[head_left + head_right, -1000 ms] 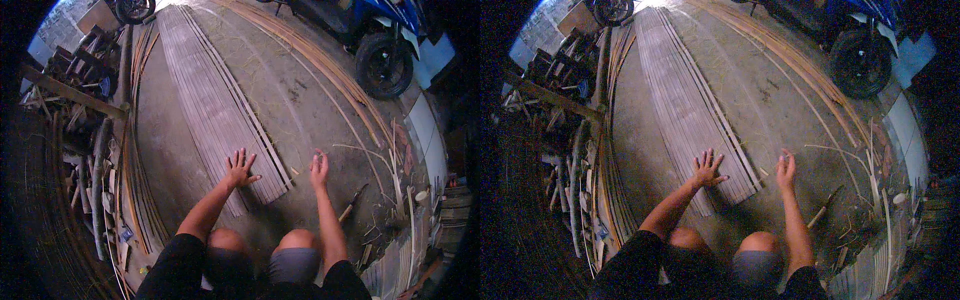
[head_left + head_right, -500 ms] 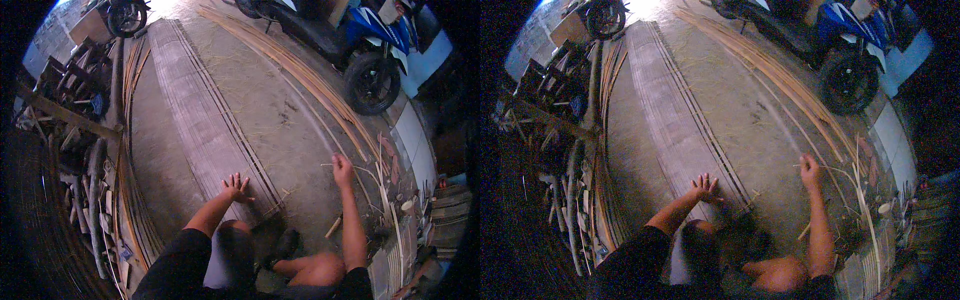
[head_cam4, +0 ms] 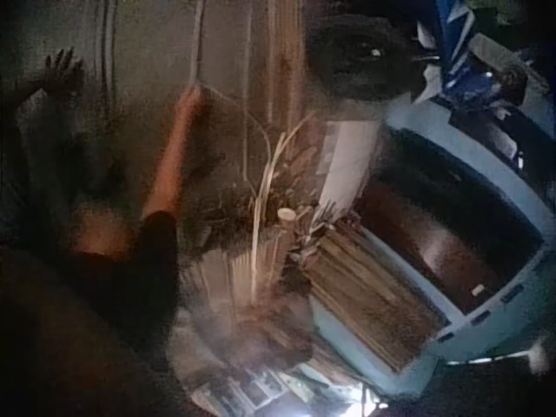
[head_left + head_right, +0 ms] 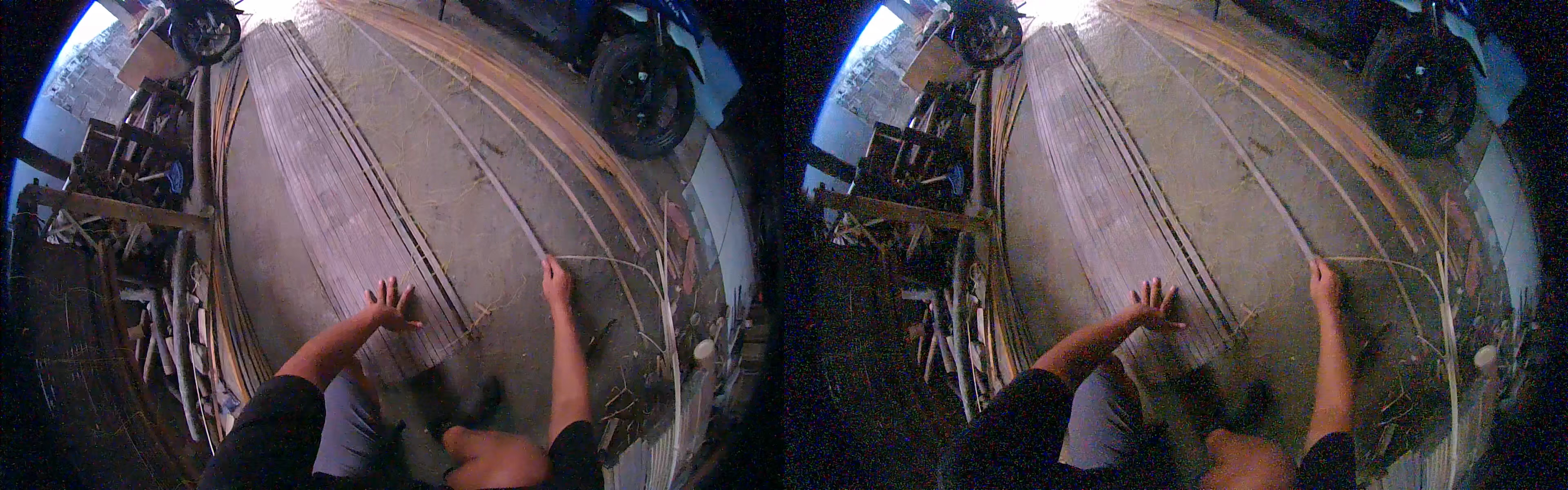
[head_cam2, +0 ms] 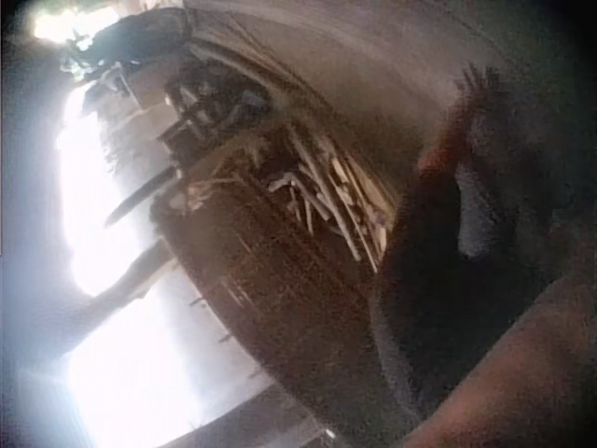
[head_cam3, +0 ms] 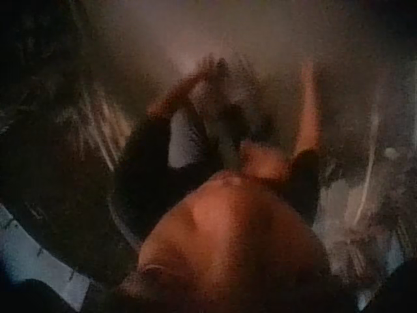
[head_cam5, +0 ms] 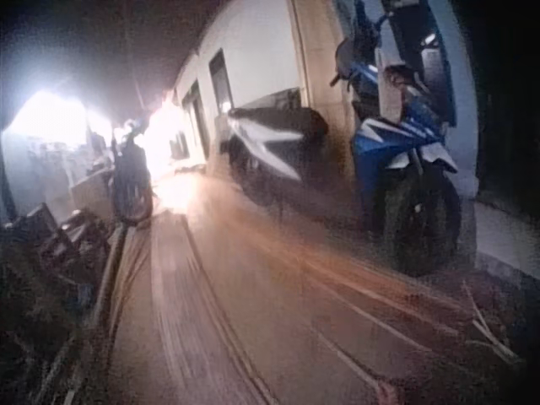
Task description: The person ties bamboo strips to a wooden rack using yellow string, then squats to gather and align additional strips on the floor. The person stands and places the gathered strips onto the rack, securing them with more string.
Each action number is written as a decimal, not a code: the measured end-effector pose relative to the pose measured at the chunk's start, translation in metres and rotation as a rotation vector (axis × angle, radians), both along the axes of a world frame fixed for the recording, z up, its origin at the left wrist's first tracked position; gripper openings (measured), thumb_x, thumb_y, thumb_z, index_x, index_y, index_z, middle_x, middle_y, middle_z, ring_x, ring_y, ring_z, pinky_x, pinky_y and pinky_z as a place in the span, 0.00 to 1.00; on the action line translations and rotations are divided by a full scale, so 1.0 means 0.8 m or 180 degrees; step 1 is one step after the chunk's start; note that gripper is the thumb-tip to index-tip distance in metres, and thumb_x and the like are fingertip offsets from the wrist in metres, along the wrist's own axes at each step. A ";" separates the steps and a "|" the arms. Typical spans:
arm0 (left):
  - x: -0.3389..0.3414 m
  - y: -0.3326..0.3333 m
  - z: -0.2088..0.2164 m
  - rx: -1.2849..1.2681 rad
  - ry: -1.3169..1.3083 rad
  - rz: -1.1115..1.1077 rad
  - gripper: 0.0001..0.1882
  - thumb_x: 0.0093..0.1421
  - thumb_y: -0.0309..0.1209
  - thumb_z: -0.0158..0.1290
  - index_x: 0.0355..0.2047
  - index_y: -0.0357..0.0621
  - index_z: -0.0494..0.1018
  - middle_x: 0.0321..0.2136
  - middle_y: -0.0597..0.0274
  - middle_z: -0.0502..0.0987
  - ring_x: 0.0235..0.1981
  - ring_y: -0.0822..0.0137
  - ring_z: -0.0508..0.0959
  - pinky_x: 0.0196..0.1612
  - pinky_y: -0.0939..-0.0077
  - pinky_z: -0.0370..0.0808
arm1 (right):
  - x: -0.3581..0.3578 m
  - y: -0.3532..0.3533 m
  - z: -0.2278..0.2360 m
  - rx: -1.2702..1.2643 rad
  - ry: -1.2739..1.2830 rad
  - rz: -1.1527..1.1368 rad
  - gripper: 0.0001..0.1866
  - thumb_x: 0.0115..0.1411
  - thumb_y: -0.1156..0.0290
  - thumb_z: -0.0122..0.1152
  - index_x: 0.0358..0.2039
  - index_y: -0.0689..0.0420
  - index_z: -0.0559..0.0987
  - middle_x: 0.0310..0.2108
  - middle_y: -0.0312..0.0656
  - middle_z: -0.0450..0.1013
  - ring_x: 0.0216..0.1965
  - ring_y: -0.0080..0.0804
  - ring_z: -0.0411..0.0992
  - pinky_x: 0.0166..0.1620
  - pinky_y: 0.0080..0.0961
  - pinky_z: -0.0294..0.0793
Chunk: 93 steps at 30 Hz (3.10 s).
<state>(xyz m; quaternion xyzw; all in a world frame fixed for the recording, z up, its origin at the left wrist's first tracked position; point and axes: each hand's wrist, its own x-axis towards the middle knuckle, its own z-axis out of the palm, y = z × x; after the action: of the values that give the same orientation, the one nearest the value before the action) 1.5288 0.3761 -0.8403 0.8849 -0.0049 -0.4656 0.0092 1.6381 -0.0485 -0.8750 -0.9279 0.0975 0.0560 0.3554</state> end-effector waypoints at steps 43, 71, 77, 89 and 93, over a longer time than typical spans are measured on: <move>-0.051 -0.016 -0.030 -0.0362 -0.2598 0.0003 0.44 0.58 0.69 0.38 0.69 0.63 0.49 0.70 0.44 0.40 0.69 0.37 0.44 0.63 0.28 0.37 | 0.018 0.087 0.078 0.0458 -0.0563 0.0340 0.20 0.66 0.61 0.52 0.49 0.65 0.74 0.40 0.55 0.76 0.43 0.48 0.75 0.48 0.37 0.72; -0.056 -0.016 -0.025 -0.0395 -0.2434 0.0143 0.44 0.58 0.69 0.38 0.70 0.64 0.48 0.70 0.46 0.38 0.70 0.39 0.38 0.64 0.30 0.32 | -0.124 0.201 -0.024 -0.0376 -0.0388 0.1851 0.21 0.58 0.56 0.60 0.43 0.60 0.74 0.41 0.56 0.67 0.46 0.60 0.63 0.49 0.48 0.66; -0.050 -0.024 -0.024 -0.0359 -0.2504 0.0061 0.44 0.57 0.70 0.37 0.70 0.65 0.48 0.70 0.46 0.38 0.70 0.40 0.39 0.64 0.30 0.33 | -0.122 0.222 -0.029 0.0313 0.0509 0.0904 0.20 0.58 0.63 0.57 0.46 0.63 0.70 0.37 0.58 0.72 0.40 0.57 0.72 0.43 0.48 0.70; -0.054 -0.022 -0.012 -0.0307 -0.2212 0.0155 0.45 0.57 0.71 0.36 0.70 0.66 0.45 0.70 0.46 0.36 0.70 0.41 0.37 0.64 0.31 0.32 | -0.024 0.153 0.246 0.1525 -0.1256 0.0089 0.12 0.63 0.70 0.59 0.44 0.63 0.77 0.22 0.30 0.67 0.24 0.17 0.63 0.27 0.20 0.64; -0.054 -0.019 -0.013 -0.0249 -0.2262 0.0102 0.45 0.58 0.70 0.35 0.70 0.66 0.44 0.70 0.46 0.36 0.70 0.41 0.37 0.64 0.32 0.32 | 0.002 0.132 0.274 0.0936 -0.1307 0.0208 0.14 0.61 0.70 0.60 0.46 0.59 0.78 0.33 0.42 0.79 0.30 0.25 0.74 0.35 0.25 0.73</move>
<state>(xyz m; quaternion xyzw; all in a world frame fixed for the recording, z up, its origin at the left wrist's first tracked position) 1.4858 0.3606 -0.8509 0.9905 -0.0118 -0.1280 0.0480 1.6398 0.0575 -0.6557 -0.8609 -0.0161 -0.1086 0.4968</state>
